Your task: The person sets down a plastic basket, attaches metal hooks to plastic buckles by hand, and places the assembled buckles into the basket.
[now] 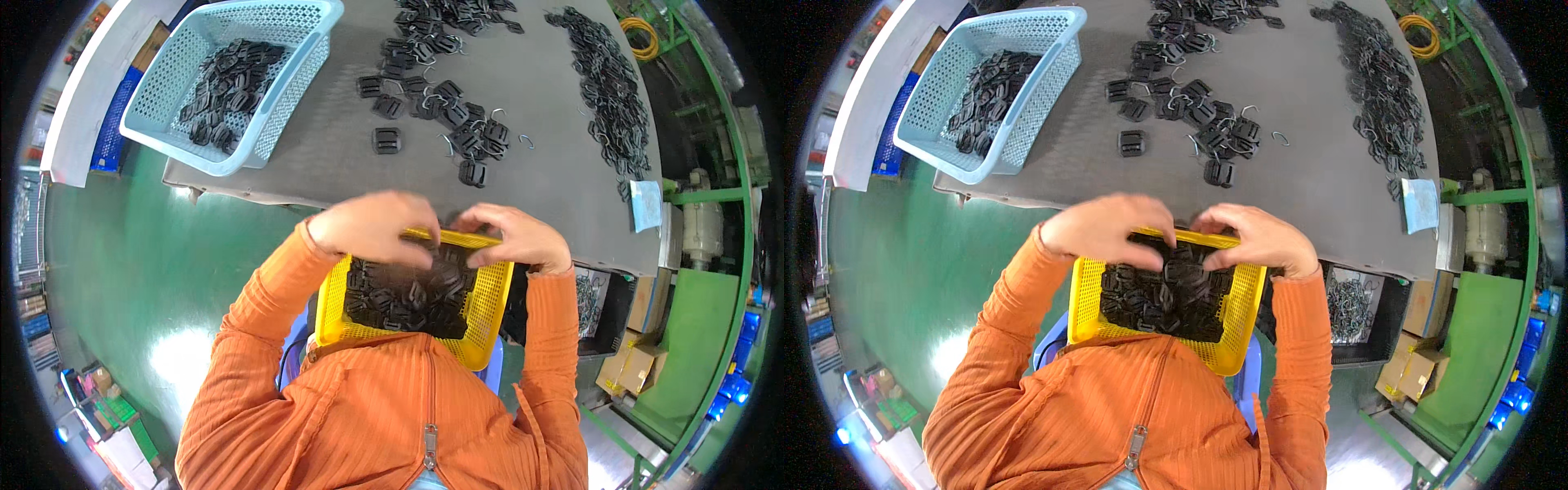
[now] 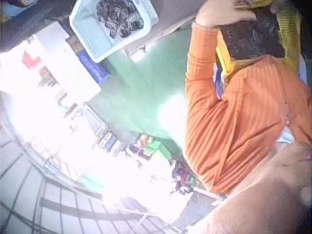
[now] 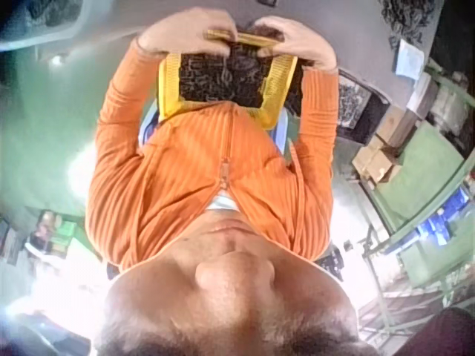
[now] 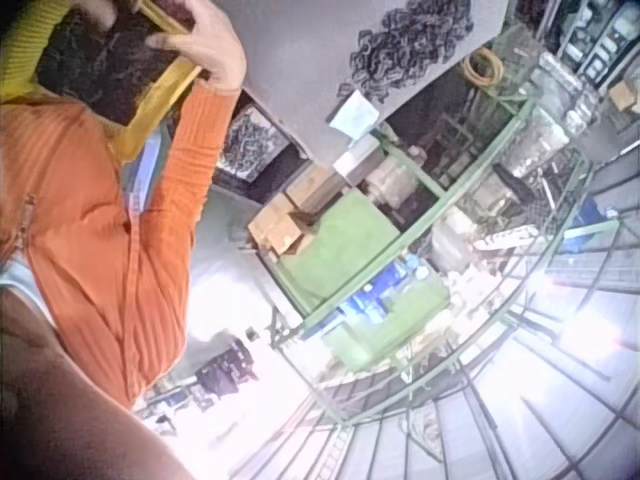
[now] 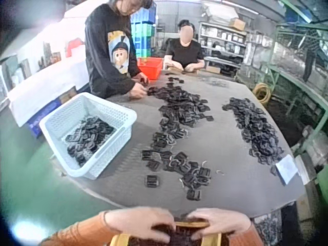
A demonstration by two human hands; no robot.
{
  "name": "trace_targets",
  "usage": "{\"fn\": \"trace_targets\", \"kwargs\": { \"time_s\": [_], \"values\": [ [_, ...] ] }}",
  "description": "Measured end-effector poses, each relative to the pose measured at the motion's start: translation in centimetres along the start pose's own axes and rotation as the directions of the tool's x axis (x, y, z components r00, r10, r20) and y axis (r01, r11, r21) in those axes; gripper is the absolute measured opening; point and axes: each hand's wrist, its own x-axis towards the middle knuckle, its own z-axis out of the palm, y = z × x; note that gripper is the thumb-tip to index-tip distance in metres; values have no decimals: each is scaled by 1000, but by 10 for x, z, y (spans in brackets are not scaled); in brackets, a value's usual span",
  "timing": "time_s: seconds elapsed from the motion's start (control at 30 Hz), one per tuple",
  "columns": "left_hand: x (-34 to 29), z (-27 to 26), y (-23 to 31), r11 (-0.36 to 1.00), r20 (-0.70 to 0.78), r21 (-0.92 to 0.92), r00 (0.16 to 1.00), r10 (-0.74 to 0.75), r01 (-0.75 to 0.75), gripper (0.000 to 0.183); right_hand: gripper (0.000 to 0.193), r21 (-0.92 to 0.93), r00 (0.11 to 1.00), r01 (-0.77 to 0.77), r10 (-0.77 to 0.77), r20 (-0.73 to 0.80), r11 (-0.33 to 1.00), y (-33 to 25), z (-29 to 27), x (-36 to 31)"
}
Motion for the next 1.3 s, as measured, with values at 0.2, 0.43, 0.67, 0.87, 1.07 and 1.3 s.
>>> {"fn": "trace_targets", "kwargs": {
  "time_s": [0.2,0.43,0.67,0.87,1.07,1.3],
  "values": [
    [23,-31,-89,724,-735,305,636,-234,619,40,21,-319,781,68,-250,-573,945,14,-17,102],
    [48,-44,-116,719,-706,205,609,-362,665,39,13,-747,710,-258,-404,-576,613,32,-33,159],
    [54,-43,-129,638,-884,242,437,-165,731,51,16,-654,681,-243,-354,-640,716,31,-54,163],
    [58,-70,-139,568,-820,132,411,-398,813,56,37,-671,801,-137,-318,-508,729,34,-71,198],
    [51,-84,-163,605,-836,254,486,-255,754,37,43,-625,797,-200,-246,-551,755,34,-69,198],
    [44,-81,-154,760,-801,180,541,-255,624,46,46,-380,891,-135,-56,-451,915,27,-96,210]
  ]
}}
